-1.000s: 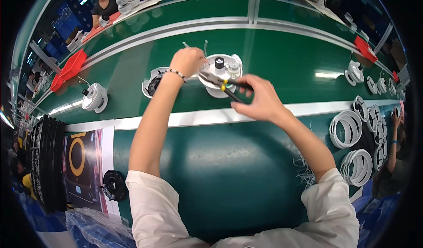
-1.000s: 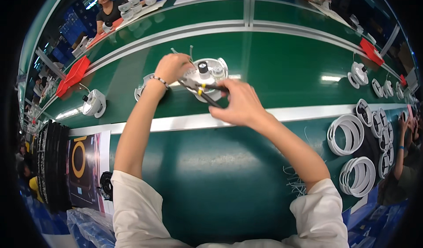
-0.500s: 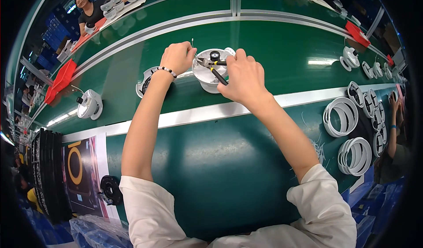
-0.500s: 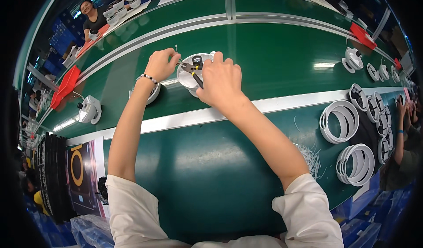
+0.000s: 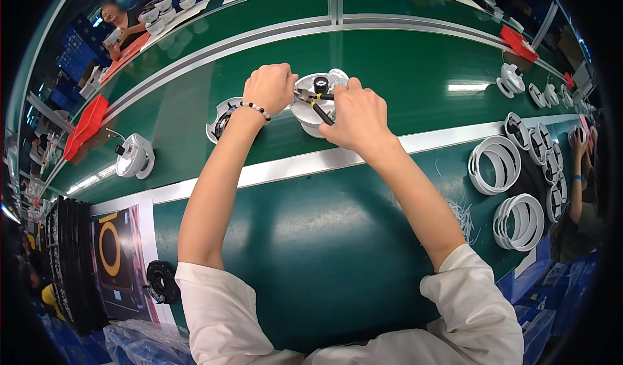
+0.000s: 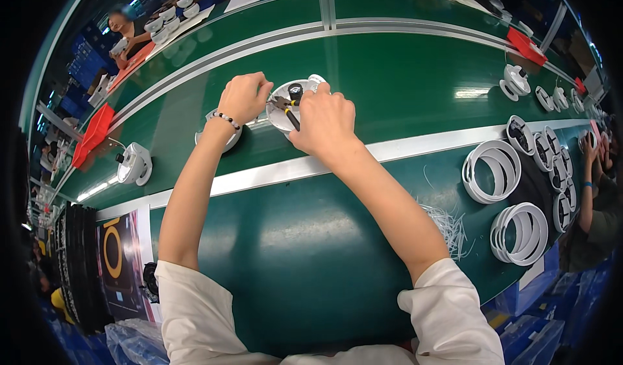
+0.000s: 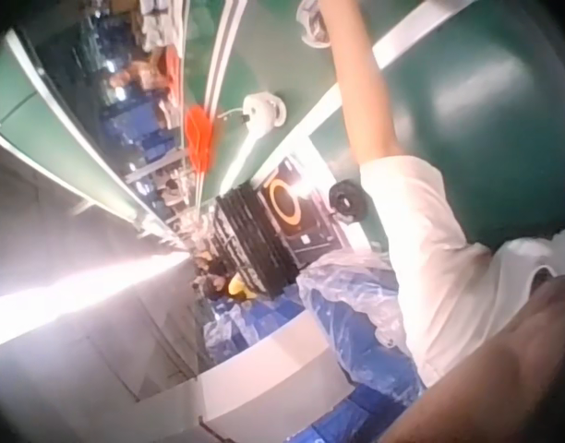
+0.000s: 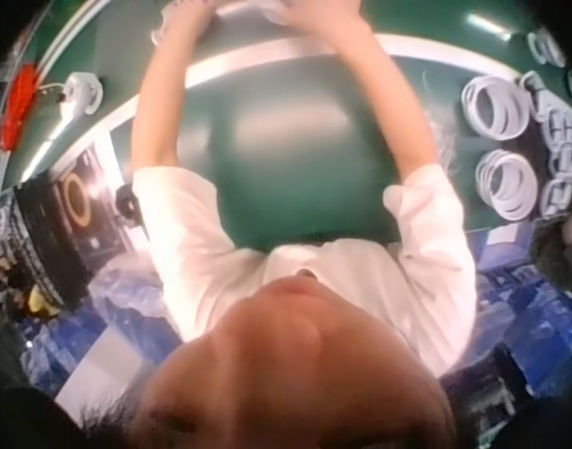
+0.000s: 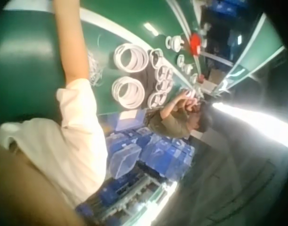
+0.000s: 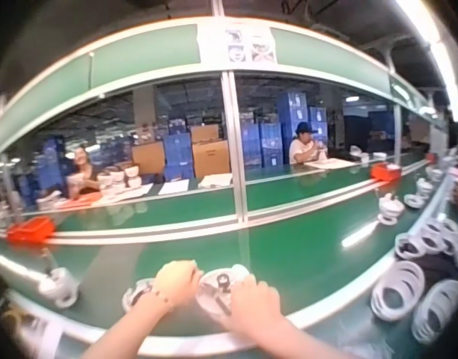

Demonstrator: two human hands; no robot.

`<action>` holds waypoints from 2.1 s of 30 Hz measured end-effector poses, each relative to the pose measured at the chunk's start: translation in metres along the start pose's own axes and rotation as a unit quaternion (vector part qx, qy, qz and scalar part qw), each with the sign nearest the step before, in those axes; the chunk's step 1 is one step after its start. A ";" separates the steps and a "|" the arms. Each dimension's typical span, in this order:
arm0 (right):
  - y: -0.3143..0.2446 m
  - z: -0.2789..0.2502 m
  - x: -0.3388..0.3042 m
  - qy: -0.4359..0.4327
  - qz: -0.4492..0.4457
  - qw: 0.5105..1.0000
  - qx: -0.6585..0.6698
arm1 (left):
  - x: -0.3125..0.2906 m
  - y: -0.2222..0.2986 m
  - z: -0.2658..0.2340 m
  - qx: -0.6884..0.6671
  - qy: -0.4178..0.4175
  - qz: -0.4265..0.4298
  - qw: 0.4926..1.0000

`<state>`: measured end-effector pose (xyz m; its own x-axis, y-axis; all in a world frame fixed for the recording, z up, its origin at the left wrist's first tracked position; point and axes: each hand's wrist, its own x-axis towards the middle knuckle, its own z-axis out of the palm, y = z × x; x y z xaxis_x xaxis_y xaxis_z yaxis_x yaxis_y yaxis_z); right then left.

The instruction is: Assembling electronic camera components on a production line, including fitting housings and trimming internal wires.

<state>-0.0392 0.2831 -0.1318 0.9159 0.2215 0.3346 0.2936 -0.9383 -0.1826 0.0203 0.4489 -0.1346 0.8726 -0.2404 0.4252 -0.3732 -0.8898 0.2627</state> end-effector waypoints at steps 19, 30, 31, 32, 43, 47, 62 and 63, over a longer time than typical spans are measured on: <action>0.024 -0.001 -0.002 0.020 -0.007 1.000 -0.001 | 0.024 0.010 0.020 -0.004 0.015 0.007 1.000; 0.042 -0.009 -0.016 0.028 0.038 0.999 -0.022 | 0.043 0.041 0.008 0.023 -0.069 0.028 0.997; 0.042 -0.008 -0.017 0.024 0.039 0.999 -0.017 | 0.042 0.044 0.006 0.022 -0.074 0.029 0.997; 0.042 -0.007 -0.017 0.020 0.041 0.999 -0.012 | 0.041 0.045 0.006 0.022 -0.080 0.030 0.996; 0.039 -0.012 -0.024 0.022 0.067 0.997 -0.002 | 0.039 0.040 0.009 -0.008 -0.075 0.042 0.996; 0.037 -0.011 -0.025 0.027 0.074 0.997 -0.008 | 0.039 0.038 0.009 -0.012 -0.072 0.046 0.996; 0.028 -0.009 -0.029 0.038 0.074 0.997 -0.004 | 0.041 0.033 0.017 -0.038 -0.058 0.044 0.997; 0.029 -0.008 -0.030 0.039 0.076 0.996 -0.006 | 0.040 0.033 0.018 -0.040 -0.059 0.046 0.996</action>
<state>-0.0600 0.2468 -0.1396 0.9256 0.0565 0.3743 0.1502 -0.9624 -0.2262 0.0489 0.4026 -0.1246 0.8627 -0.3678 0.3472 -0.4730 -0.8296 0.2966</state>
